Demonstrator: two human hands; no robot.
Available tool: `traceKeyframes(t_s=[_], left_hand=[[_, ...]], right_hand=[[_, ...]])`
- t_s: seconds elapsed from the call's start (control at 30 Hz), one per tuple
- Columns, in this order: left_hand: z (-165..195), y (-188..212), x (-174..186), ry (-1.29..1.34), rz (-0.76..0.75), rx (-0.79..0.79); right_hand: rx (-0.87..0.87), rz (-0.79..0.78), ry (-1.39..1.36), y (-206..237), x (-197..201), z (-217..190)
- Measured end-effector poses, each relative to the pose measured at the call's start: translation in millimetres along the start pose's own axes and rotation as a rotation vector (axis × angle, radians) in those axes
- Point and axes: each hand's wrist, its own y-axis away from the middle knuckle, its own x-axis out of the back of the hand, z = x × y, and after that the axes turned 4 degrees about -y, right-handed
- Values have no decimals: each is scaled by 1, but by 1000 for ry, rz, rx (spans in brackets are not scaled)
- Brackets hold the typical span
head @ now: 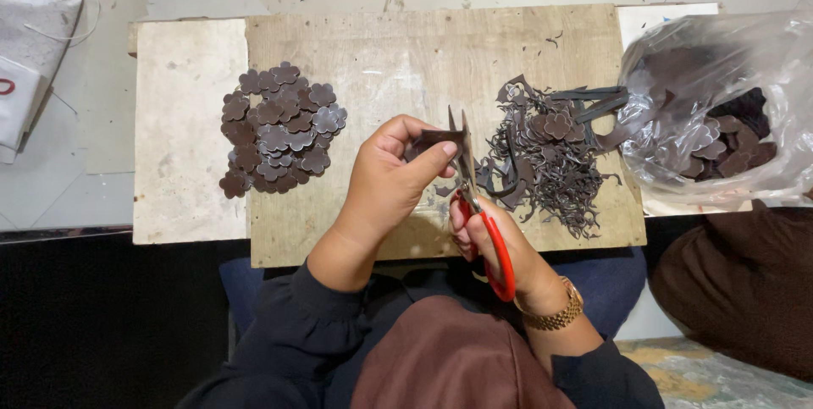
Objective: The person uses red-handled scissors to cut flower-shaped pieces from dark brown material. They hold each piece in the left hand and trim the edges with the right hand, then place the finished pieces into a growing pile on the left side of the table.
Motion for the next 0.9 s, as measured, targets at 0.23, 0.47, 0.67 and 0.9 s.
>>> traceKeyframes(t_s=[0.23, 0.47, 0.67, 0.9], left_hand=[[2, -2, -2, 3, 4, -6], [5, -3, -1, -15, 25, 2], [8, -2, -4, 11, 60, -42], [16, 4, -9, -176, 55, -96]], right_hand=[[6, 33, -20, -2, 2, 3], [-23, 36, -20, -1, 5, 8], [-8, 4, -10, 0, 6, 5], [7, -70, 10, -1, 5, 0]])
